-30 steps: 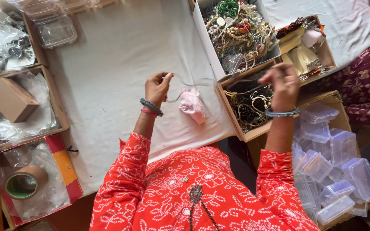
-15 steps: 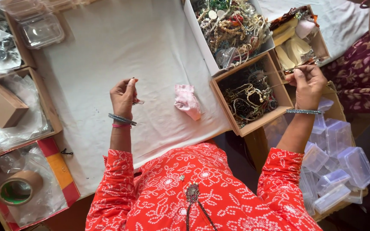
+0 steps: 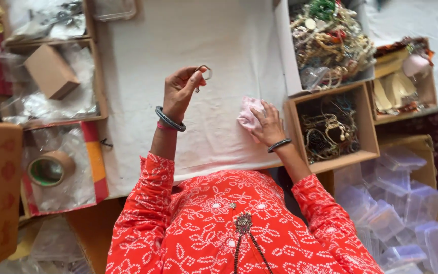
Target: The person wipes a dark-colored necklace with a pink cloth, then places it into a small clear plastic bag. They tie the bag and place it into a small beige drawstring pouch. Finally, they wipe a small plastic container with the cloth and place the pouch inside the container.
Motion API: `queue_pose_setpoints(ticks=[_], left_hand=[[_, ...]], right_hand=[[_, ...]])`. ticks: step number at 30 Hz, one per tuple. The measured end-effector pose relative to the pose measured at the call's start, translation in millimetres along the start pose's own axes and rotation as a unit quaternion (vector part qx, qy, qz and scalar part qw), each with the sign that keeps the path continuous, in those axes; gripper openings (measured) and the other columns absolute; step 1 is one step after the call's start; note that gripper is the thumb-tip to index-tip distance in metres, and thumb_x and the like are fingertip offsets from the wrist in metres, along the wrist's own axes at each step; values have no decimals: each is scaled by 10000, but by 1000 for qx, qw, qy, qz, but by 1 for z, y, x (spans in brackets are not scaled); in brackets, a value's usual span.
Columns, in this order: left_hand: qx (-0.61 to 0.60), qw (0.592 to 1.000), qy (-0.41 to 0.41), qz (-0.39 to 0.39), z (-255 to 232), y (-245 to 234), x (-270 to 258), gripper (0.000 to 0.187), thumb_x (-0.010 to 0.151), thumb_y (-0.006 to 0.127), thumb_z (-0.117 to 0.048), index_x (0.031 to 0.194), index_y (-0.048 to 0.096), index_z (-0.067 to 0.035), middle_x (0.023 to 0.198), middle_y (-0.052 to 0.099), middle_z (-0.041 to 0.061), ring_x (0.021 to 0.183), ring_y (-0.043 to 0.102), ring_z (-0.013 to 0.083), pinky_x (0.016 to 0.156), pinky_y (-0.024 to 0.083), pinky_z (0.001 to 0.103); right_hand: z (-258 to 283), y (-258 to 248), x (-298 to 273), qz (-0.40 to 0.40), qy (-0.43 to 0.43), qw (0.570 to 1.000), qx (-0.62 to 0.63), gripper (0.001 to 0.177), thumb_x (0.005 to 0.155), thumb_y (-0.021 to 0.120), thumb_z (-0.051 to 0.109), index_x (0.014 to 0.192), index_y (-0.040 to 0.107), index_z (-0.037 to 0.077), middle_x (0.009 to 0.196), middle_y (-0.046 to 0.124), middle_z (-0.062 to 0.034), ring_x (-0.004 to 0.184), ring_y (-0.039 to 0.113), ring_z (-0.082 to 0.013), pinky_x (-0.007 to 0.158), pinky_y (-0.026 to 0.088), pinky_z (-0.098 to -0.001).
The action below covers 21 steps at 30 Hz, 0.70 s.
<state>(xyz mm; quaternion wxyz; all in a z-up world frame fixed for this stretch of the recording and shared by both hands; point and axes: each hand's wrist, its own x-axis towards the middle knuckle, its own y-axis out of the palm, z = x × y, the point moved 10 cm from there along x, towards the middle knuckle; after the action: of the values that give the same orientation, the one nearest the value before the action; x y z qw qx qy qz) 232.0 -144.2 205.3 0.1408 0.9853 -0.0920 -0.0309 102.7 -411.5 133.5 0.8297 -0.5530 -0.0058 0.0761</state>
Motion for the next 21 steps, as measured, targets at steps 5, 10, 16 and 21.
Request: queue_pose_setpoints(ticks=[5, 10, 16, 21], left_hand=[[133, 989, 10, -65, 76, -82, -39, 266, 994, 669, -142, 1220, 716, -10, 1060, 746, 96, 958, 717, 175, 851, 604, 321], [571, 805, -48, -155, 175, -130, -112, 589, 955, 635, -250, 1510, 489, -117, 1588, 432, 130, 1452, 436, 315, 1191, 406, 423], [650, 758, -45, -20, 161, -54, -99, 781, 904, 633, -399, 1595, 352, -167, 1676, 244, 40, 1551, 160, 252, 1217, 155, 527], [701, 703, -108, 52, 194, -56, -100, 710, 967, 545, -472, 1590, 336, -203, 1684, 233, -1, 1582, 111, 229, 1245, 83, 560]], right_hand=[[-11, 47, 2, 2, -3, 1000, 1, 686, 738, 859, 274, 1382, 647, 173, 1520, 447, -217, 1356, 406, -481, 1052, 405, -574], [-34, 47, 12, -39, 85, 987, 128, 471, 862, 747, 155, 1329, 686, 166, 1411, 574, -166, 1245, 579, -368, 1039, 524, -446], [72, 25, 64, -161, -85, 973, 144, 451, 856, 745, 63, 1299, 678, 113, 1395, 593, -180, 1304, 549, -390, 1090, 484, -486], [129, 84, 104, -104, -93, 982, 124, 409, 904, 726, 95, 1307, 660, 118, 1369, 590, -164, 1205, 554, -383, 997, 505, -458]])
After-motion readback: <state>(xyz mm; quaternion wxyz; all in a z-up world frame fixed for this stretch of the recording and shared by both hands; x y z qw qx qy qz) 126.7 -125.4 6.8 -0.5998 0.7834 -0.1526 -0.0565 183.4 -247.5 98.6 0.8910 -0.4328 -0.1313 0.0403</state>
